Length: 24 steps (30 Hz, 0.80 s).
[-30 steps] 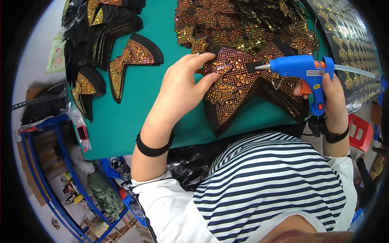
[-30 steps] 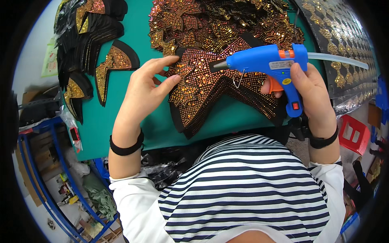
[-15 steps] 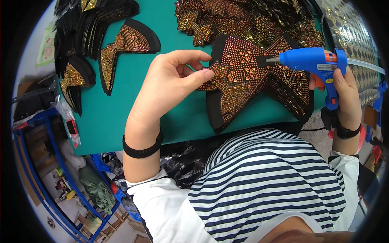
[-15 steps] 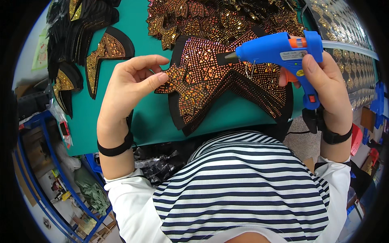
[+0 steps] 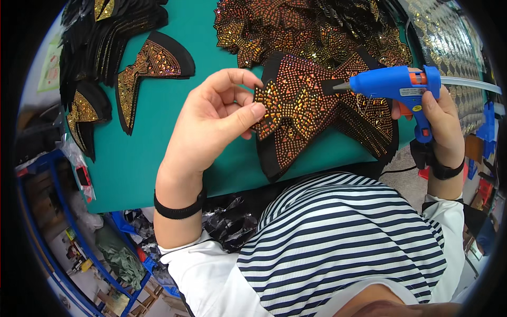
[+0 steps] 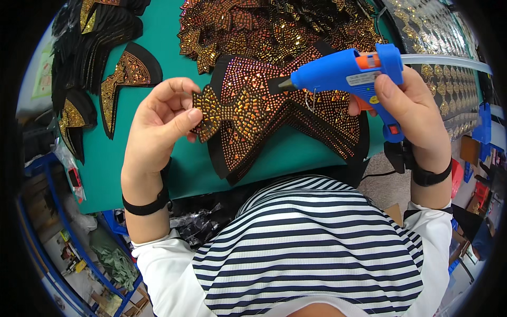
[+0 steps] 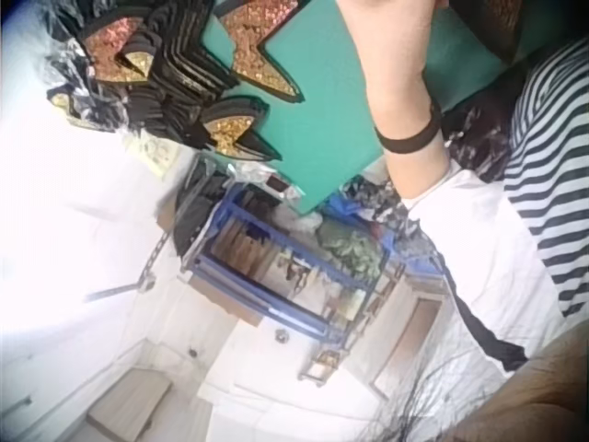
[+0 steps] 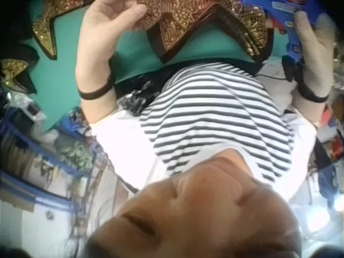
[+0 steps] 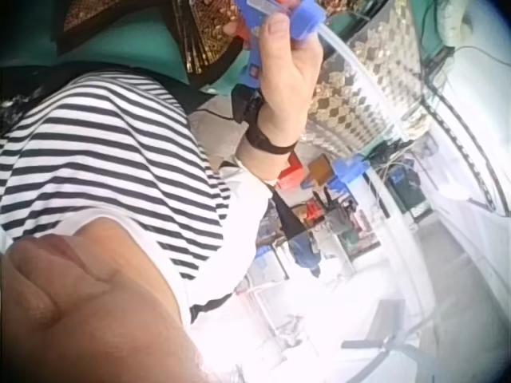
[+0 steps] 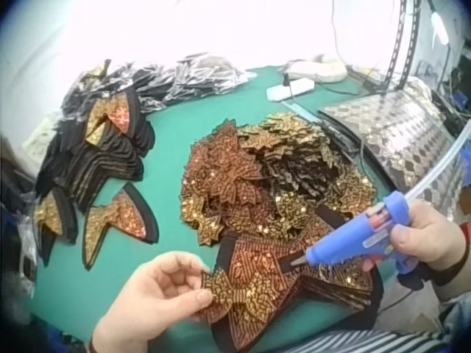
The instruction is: The person picks up a small sequined bow from a pile, applies glue to its back using a glue gun, and presses it onto a larger bow-shaped piece. They repeat this process, assembling multiple pieces one at a time.
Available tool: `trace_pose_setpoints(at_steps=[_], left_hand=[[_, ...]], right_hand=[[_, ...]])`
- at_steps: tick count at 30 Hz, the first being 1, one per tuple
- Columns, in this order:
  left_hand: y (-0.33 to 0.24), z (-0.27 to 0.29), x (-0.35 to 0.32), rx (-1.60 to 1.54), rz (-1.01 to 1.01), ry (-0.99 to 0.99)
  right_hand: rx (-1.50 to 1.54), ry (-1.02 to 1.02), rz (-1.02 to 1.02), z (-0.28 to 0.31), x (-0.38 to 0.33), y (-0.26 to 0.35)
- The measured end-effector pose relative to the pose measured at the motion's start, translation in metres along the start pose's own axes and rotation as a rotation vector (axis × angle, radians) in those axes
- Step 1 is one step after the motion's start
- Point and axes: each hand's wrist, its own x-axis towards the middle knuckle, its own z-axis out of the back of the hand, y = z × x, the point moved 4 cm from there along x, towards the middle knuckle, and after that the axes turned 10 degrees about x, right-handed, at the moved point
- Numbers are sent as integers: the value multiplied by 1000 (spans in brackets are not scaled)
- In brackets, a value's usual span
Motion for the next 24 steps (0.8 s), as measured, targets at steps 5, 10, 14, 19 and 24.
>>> trace_pose_setpoints(at_steps=[5,10,14,19,24], left_hand=[[2,-3,1,33,-16,29],[6,-2,0,89,-3,36],[4,-3,-1,93,-13,24],[5,-3,0,79,-27,20],[4,-3,-1,81,-19,20]], right_hand=[[-50,-9,11,-2,4,5],[-82,-33,27,-7,7,8],[-128,-21,22,-4,8,9],[-139,-13,13,-5,9,8],[-167,-3,16,-2,8,8]])
